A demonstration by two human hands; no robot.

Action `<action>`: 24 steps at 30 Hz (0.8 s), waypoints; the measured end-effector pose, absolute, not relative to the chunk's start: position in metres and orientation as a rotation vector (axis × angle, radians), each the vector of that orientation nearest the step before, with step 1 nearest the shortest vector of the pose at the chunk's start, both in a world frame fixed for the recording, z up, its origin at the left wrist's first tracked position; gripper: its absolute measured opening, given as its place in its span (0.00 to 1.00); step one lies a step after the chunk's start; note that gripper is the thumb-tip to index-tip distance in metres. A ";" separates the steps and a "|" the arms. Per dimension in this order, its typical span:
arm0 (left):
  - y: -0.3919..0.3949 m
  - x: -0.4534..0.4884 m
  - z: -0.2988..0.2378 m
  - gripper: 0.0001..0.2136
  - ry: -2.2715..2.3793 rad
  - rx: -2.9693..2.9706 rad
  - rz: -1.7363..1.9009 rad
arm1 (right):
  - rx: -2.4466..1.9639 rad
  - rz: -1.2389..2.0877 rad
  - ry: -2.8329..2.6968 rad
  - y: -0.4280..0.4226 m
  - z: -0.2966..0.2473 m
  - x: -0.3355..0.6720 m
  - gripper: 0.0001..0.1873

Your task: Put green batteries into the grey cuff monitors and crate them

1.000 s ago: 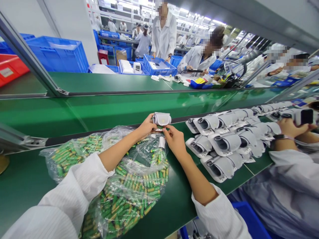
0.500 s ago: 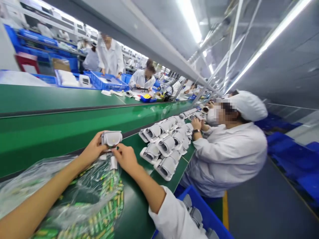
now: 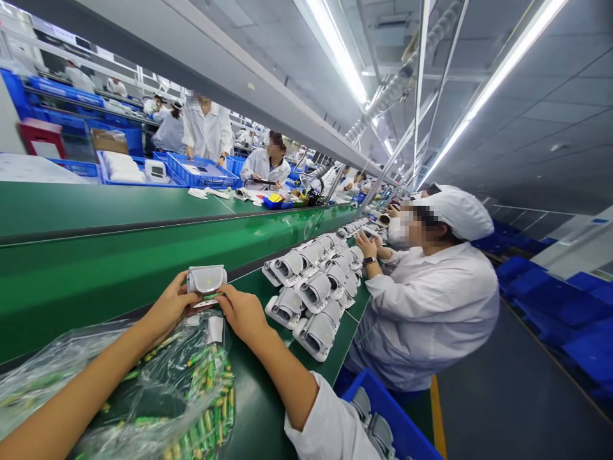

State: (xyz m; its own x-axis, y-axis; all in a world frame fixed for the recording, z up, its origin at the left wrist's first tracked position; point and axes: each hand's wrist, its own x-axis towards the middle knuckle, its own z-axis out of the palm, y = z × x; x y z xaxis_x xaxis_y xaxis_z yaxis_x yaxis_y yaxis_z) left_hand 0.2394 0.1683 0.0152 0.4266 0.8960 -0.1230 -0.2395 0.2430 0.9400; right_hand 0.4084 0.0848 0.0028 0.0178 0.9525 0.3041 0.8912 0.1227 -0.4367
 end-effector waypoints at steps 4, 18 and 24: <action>0.165 0.238 0.018 0.34 0.761 1.017 0.869 | -1.680 0.135 -1.949 0.083 0.002 0.409 0.15; 0.164 0.240 0.002 0.39 0.647 0.921 0.916 | -1.271 0.195 -1.550 0.081 -0.013 0.404 0.12; 0.164 0.241 -0.007 0.39 0.646 0.949 0.910 | -1.427 0.227 -1.455 0.075 -0.016 0.403 0.14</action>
State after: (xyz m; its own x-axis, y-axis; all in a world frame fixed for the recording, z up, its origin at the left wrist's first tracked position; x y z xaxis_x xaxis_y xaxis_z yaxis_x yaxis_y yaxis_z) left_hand 0.2411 0.1636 -0.0068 0.4806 0.8734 -0.0787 -0.3622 0.2794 0.8892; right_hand 0.4025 0.0746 -0.0162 0.2466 0.8198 0.5168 0.6235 0.2741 -0.7322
